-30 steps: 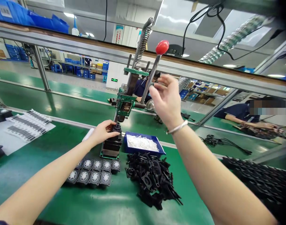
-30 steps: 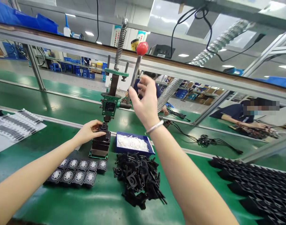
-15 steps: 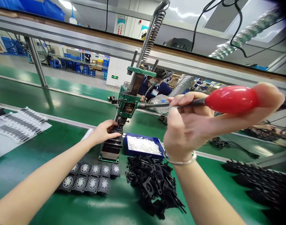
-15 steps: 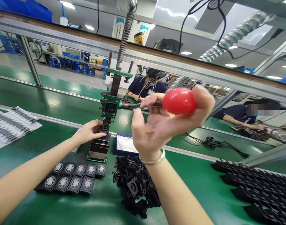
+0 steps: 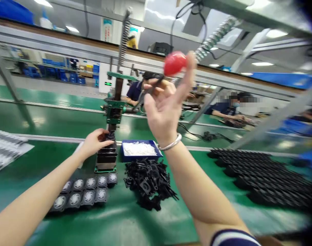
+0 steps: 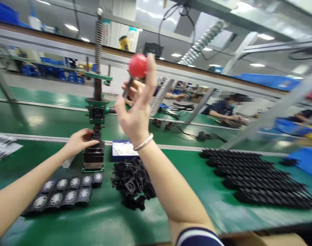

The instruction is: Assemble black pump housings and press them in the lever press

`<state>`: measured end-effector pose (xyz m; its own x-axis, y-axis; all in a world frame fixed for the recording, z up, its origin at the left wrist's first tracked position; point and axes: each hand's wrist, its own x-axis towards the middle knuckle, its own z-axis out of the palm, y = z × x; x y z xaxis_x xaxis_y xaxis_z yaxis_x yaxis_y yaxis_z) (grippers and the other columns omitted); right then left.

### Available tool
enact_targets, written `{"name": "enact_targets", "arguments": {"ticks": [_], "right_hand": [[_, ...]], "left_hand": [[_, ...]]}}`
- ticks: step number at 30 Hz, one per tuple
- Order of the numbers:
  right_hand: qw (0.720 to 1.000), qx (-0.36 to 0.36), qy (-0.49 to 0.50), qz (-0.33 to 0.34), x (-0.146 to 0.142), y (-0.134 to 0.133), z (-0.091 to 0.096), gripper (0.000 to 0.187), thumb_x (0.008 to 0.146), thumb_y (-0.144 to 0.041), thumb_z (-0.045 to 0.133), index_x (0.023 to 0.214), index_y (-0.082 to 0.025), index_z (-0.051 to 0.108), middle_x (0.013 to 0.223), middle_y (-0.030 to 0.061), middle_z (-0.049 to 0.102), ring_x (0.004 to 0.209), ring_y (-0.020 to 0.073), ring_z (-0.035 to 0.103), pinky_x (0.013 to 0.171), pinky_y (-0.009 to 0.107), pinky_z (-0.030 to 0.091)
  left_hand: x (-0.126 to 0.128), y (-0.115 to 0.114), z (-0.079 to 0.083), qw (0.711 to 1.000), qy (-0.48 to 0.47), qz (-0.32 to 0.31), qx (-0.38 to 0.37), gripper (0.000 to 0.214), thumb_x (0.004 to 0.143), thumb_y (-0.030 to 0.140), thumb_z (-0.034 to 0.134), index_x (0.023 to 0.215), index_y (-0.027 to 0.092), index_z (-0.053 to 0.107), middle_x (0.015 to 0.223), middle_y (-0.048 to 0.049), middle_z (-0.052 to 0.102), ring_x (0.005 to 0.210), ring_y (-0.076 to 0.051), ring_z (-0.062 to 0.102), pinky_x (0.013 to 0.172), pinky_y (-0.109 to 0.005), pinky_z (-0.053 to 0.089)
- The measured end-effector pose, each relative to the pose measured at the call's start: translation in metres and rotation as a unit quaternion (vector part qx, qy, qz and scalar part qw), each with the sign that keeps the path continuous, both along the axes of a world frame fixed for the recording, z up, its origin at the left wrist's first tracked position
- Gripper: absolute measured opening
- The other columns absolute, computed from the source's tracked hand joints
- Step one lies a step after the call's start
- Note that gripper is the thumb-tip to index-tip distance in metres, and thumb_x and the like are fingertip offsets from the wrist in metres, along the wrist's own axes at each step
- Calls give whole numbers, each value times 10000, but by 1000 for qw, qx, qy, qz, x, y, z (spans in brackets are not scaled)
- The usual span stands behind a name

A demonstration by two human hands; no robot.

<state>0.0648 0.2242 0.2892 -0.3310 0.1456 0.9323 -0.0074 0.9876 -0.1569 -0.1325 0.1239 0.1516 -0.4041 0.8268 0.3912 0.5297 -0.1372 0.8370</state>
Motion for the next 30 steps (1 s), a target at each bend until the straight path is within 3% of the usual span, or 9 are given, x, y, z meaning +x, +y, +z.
{"name": "enact_targets", "arguments": {"ticks": [2,6,9,13,17,19,21,26,30], "right_hand": [[997,-65,-35,-3,16,-18,-16,902,938,-214,503,1520,-374,-167,1540,112,246,1340,256,426,1035,491,505],[955,-177,-238,24,35,-60,-86,845,871,-475,649,1515,-193,179,1373,151,476,1241,254,535,994,402,542],[943,-234,-235,-29,44,-79,-129,665,854,-458,650,1377,-157,370,1209,129,545,1076,224,615,890,338,580],[952,-223,-180,-109,69,-81,-148,447,848,-415,618,1202,-180,477,1060,90,564,831,191,639,692,305,589],[938,-225,-165,-205,119,-41,-154,370,842,-421,637,1119,-204,522,994,58,596,833,181,646,723,296,577],[893,-264,-166,-324,157,-4,-164,352,862,-422,623,1117,-197,528,1035,68,610,867,174,650,781,296,564],[825,-314,-187,-432,199,36,-180,330,859,-395,629,1089,-180,533,1056,86,618,863,176,654,786,304,552],[748,-363,-220,-510,274,107,-225,268,818,-310,674,997,-145,560,943,86,633,833,200,646,753,322,528],[726,-367,-247,-526,293,125,-233,313,840,-337,693,1032,-123,570,982,84,640,866,190,645,792,325,521]], "left_hand": [[19,-11,7,1000,11,14,4,477,667,530,750,982,196,619,1002,-74,662,910,-277,658,885,-473,555],[66,-43,4,976,194,86,46,318,803,488,561,1058,305,613,976,-52,635,946,-322,630,868,-476,531],[103,-57,-13,955,263,73,117,331,850,304,473,1168,330,561,1104,-64,626,1052,-322,613,953,-503,500],[144,-45,-37,936,292,72,185,444,873,135,473,1289,285,512,1185,-88,615,1054,-286,626,910,-474,533],[172,-32,-60,941,278,29,191,496,915,177,591,1383,227,435,1197,-118,616,1097,-281,625,933,-458,545],[182,-34,-76,943,281,-7,179,477,920,196,620,1366,196,451,1232,-137,607,1124,-276,624,959,-443,544],[189,-39,-95,939,298,-54,165,402,939,180,585,1329,178,488,1263,-146,601,1140,-265,628,965,-415,550],[197,-47,-126,929,322,-121,139,344,964,164,513,1307,178,525,1284,-141,609,1168,-250,627,956,-357,568],[199,-49,-122,932,313,-128,128,369,954,129,522,1320,179,505,1305,-147,592,1199,-242,605,997,-364,548]]}}
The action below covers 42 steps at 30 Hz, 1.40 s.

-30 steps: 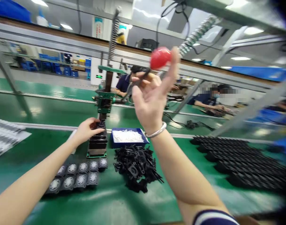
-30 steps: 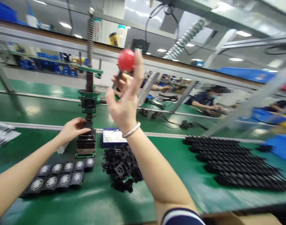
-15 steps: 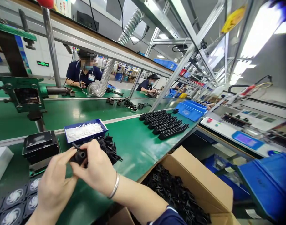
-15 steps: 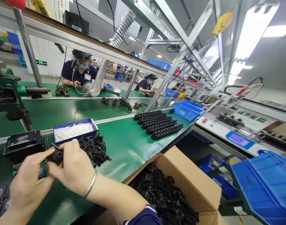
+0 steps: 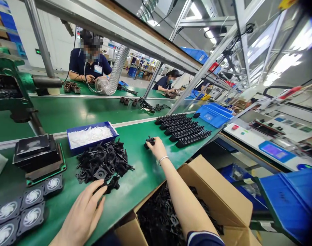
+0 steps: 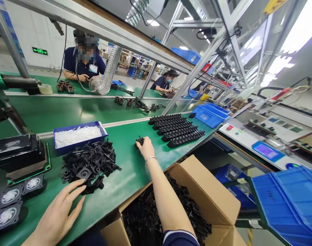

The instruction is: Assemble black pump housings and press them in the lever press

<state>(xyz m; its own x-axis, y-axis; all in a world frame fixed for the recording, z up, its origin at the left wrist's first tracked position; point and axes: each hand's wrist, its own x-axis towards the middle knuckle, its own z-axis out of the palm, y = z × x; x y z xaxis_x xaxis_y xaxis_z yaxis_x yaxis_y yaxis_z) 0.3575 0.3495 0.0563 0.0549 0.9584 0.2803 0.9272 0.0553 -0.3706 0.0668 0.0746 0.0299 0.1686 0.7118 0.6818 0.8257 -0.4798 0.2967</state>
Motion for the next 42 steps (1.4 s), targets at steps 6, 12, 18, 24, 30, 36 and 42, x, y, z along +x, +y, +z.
{"name": "enact_targets", "arguments": {"ticks": [6,12,18,24,30,36,42], "right_hand": [[998,53,-22,29,-7,-21,24,559,838,-436,679,1217,-64,504,1155,254,556,1076,341,593,897,453,480],[915,38,100,390,-71,-100,45,282,941,-441,571,1088,-202,600,1028,92,654,935,217,643,832,386,553],[835,21,-25,549,-142,-163,45,233,881,-244,680,1093,-188,601,1063,90,627,999,238,587,897,427,530],[857,36,-118,501,-153,-177,37,358,822,-390,744,1046,-154,593,1008,113,603,959,277,563,816,448,514],[855,63,-170,486,-156,-180,28,294,859,-361,703,1036,-152,595,985,105,614,949,274,531,792,420,462],[871,105,-69,475,-152,-165,26,164,986,-268,501,961,-173,632,977,80,679,947,207,563,856,369,445],[857,-41,213,468,-135,-191,43,160,958,-342,585,920,-202,652,851,3,688,753,121,614,725,251,496]], "left_hand": [[-35,-24,41,993,-36,113,-15,416,932,158,572,1328,212,458,1317,-143,560,1230,-261,569,1048,-433,499],[-88,-31,73,964,53,241,-102,437,894,325,614,1278,155,494,1251,-163,602,1174,-342,578,1014,-515,478],[-95,-1,75,916,227,193,-270,240,757,95,652,995,107,633,1025,-188,699,1011,-367,660,1012,-550,434],[-75,9,85,903,242,155,-318,106,753,56,636,802,149,620,823,-141,693,810,-347,684,774,-438,516],[-52,-32,57,947,172,96,-255,146,881,202,540,972,173,650,901,-99,697,816,-285,693,708,-377,544],[-60,-69,13,982,87,71,-152,373,990,433,403,1237,208,569,1112,-82,684,973,-279,693,876,-394,552],[-54,-77,2,976,-65,84,-189,407,969,482,504,1297,242,521,1237,-71,633,1126,-241,639,1007,-352,516]]}}
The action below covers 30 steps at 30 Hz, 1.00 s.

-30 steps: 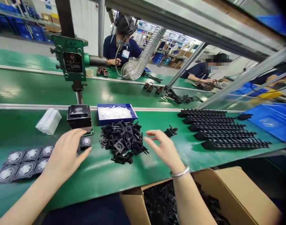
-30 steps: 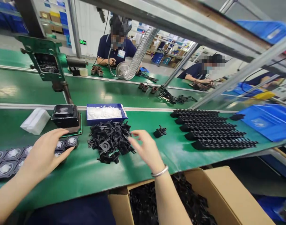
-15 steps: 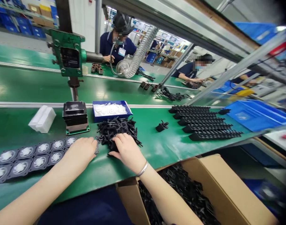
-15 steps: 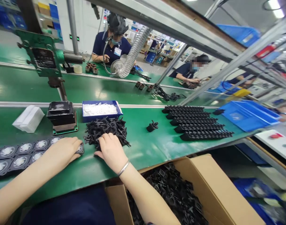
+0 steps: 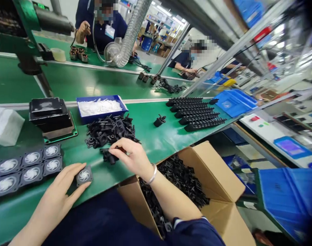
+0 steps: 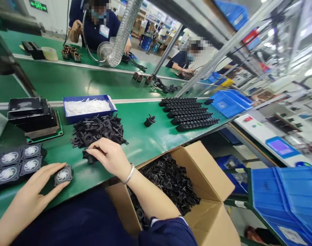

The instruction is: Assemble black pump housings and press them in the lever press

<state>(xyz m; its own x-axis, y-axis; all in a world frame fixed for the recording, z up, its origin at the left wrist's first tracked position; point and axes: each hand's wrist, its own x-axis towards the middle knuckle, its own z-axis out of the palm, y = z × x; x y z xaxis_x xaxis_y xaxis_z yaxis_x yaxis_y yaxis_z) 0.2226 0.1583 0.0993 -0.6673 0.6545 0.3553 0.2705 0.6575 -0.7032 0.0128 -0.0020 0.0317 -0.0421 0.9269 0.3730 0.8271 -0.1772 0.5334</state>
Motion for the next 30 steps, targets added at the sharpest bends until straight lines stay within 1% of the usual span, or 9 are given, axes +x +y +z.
{"name": "enact_targets", "arguments": {"ticks": [3,6,9,11,15,19,22,25,30], "right_hand": [[990,-130,-54,17,5,-18,-24,147,902,-320,668,980,-198,642,708,-42,620,590,100,566,592,218,475],[994,-72,-80,-13,6,-31,-54,150,905,-246,655,1032,-171,627,774,2,624,681,134,597,676,252,515],[998,-16,-54,-32,10,-38,-66,139,945,-224,584,1071,-170,604,940,61,638,730,141,600,727,280,534],[999,-23,-40,-17,15,-42,-66,180,945,-255,591,1111,-185,590,1016,75,627,781,145,609,747,288,542],[996,-10,-55,65,25,-47,-70,276,873,-293,703,1120,-215,608,1165,100,592,1098,220,583,942,381,515],[997,-39,-26,61,21,-47,-65,152,867,-225,705,1004,-224,638,1110,77,591,1024,189,601,875,348,530],[998,-33,13,59,6,-44,-43,168,835,-243,746,969,-239,645,1107,64,593,1026,194,587,895,375,518],[994,-1,47,103,-16,-43,-23,200,821,-269,763,972,-240,635,1128,61,613,1135,221,552,987,435,482],[983,9,58,172,-45,-45,-21,206,847,-231,736,1004,-226,602,1075,60,651,1163,219,564,985,424,506]], "left_hand": [[5,-4,-1,998,-58,18,-25,412,948,462,569,1306,266,514,1236,-59,650,1132,-234,641,1002,-370,533],[8,-9,-6,988,-135,41,-59,484,910,459,637,1336,290,483,1247,-50,662,1133,-237,651,1004,-400,546],[10,-13,-10,974,-209,54,-69,547,885,438,682,1361,303,449,1262,-47,663,1131,-224,661,1008,-393,553],[12,-14,-11,968,-236,53,-68,562,882,411,694,1371,308,437,1264,-45,664,1136,-215,661,1006,-378,556],[14,-13,-9,963,-259,45,-61,575,874,370,712,1372,301,432,1226,-47,679,1116,-209,670,990,-366,565],[14,-12,-7,962,-264,35,-56,591,870,338,721,1376,301,418,1213,-47,683,1121,-201,668,993,-353,559],[13,-12,-8,961,-268,30,-54,603,865,315,727,1378,315,410,1207,-38,681,1122,-193,665,995,-337,553],[12,-12,-11,961,-269,23,-57,602,874,283,707,1389,323,397,1214,-40,673,1133,-204,659,1004,-359,547],[11,-13,-16,965,-254,23,-54,602,871,258,690,1393,324,397,1282,-63,632,1142,-229,654,986,-377,559]]}}
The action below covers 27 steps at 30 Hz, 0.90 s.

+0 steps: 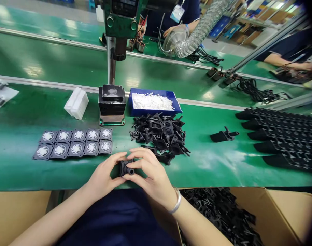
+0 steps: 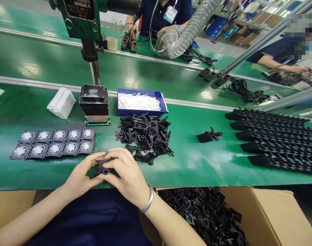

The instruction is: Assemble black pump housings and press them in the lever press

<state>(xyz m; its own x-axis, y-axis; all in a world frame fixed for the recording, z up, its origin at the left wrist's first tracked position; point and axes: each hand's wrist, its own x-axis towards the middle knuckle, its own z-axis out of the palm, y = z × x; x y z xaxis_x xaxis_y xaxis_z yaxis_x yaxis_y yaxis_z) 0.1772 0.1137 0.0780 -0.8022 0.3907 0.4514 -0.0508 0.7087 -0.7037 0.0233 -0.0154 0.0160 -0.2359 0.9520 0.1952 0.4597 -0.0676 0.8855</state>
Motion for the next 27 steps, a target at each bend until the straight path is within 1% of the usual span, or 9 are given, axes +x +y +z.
{"name": "enact_targets", "arguments": {"ticks": [3,10,13,16,20,24,27], "right_hand": [[1000,3,-8,9,-4,1,-5,208,853,-232,730,1012,-218,596,1032,59,660,1130,217,580,969,421,514],[1000,-6,-11,18,-3,3,-10,226,852,-241,730,1024,-207,588,1029,66,664,1138,215,582,980,405,509],[1000,-22,-15,11,-3,1,-15,223,860,-269,719,1025,-216,579,1014,60,666,1139,212,585,975,401,512],[999,-38,-23,12,-3,0,-19,212,864,-298,712,1018,-231,581,1008,52,666,1113,210,598,959,401,518],[999,-42,-24,17,-5,0,-20,203,869,-303,707,1021,-238,588,993,46,666,1082,208,605,941,399,523],[999,-42,-20,11,-5,-3,-25,202,874,-296,702,1028,-238,585,1007,48,659,1091,207,599,945,396,520],[999,-38,-21,17,-3,-3,-20,203,878,-326,696,1024,-236,587,1026,49,656,1106,200,599,959,377,522]], "left_hand": [[0,-1,0,1000,8,1,-7,605,871,269,692,1394,329,395,1300,-65,619,1147,-231,651,989,-377,558],[-1,0,0,1000,2,-3,-14,629,868,280,702,1402,356,380,1304,-46,617,1152,-221,643,1013,-380,542],[-1,0,0,1000,-8,-13,-13,672,856,263,716,1418,358,360,1330,-45,601,1172,-221,629,1025,-380,533],[-3,1,5,1000,-5,-24,-11,682,854,227,711,1422,358,357,1362,-38,582,1200,-214,609,1043,-370,516],[-5,5,13,999,20,-37,-17,648,851,185,697,1403,326,387,1348,-35,594,1190,-198,608,1049,-344,503],[-3,6,14,999,29,-27,-10,607,817,155,706,1349,277,441,1306,-47,620,1162,-203,623,1042,-344,505],[-2,3,19,999,36,-21,2,595,782,125,722,1306,261,476,1268,-56,644,1138,-215,640,1020,-349,522]]}}
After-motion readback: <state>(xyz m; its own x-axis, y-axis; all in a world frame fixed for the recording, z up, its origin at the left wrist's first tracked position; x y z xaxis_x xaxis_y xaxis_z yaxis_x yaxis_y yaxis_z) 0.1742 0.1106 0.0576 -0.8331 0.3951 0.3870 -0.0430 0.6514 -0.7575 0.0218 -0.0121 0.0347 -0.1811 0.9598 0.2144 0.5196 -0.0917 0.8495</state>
